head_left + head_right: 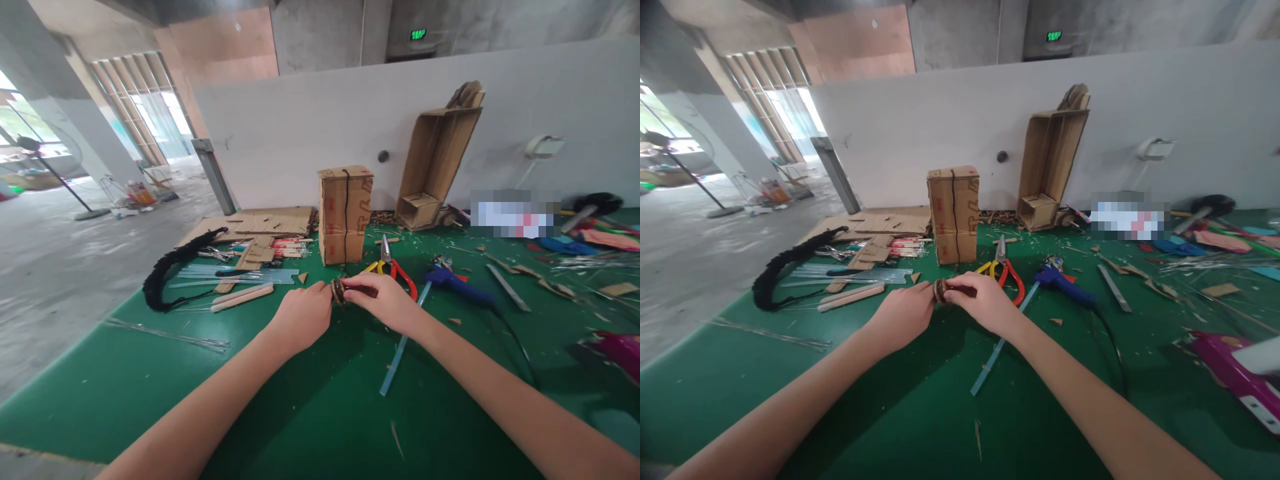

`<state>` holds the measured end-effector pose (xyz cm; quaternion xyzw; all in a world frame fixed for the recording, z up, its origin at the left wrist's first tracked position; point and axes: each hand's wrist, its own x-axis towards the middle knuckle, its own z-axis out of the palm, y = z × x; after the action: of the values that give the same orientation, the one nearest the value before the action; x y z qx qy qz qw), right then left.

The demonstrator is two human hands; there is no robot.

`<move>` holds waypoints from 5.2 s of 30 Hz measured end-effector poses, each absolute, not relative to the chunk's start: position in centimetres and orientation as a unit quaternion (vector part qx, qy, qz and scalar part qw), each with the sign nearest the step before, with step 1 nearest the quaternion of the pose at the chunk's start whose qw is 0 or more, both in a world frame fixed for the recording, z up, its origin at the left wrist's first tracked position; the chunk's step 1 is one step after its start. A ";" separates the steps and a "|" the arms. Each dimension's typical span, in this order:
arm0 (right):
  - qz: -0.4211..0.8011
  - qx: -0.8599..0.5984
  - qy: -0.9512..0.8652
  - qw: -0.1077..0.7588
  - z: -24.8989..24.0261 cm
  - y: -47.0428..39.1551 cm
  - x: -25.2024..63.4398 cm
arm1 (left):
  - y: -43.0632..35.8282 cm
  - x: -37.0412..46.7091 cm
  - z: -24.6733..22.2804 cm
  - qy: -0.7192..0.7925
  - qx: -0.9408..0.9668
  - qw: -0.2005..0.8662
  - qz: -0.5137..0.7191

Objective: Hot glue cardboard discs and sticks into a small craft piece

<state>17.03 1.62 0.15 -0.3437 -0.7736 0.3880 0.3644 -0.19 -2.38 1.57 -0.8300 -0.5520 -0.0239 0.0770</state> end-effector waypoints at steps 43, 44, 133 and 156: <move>0.167 -0.315 -0.855 0.377 0.9 0.6 17.0 | -1.7 -0.5 1.5 -0.591 -0.797 -0.030 -0.123; 0.132 -0.313 -0.861 0.379 1.0 0.3 17.0 | -1.8 -0.5 1.5 -0.599 -0.792 -0.022 -0.117; -0.219 -0.328 -0.874 0.283 0.6 0.3 16.9 | -2.0 0.0 1.4 -0.579 -0.776 -0.115 -0.224; -0.188 -0.411 -0.856 0.251 0.9 0.0 17.5 | -0.5 -1.6 0.8 -0.601 -0.745 -0.034 -0.288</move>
<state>17.54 0.04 0.86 -0.4114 -0.8558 -0.1878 0.2511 -1.57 -0.52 0.77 -0.7453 -0.6005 -0.2877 -0.0340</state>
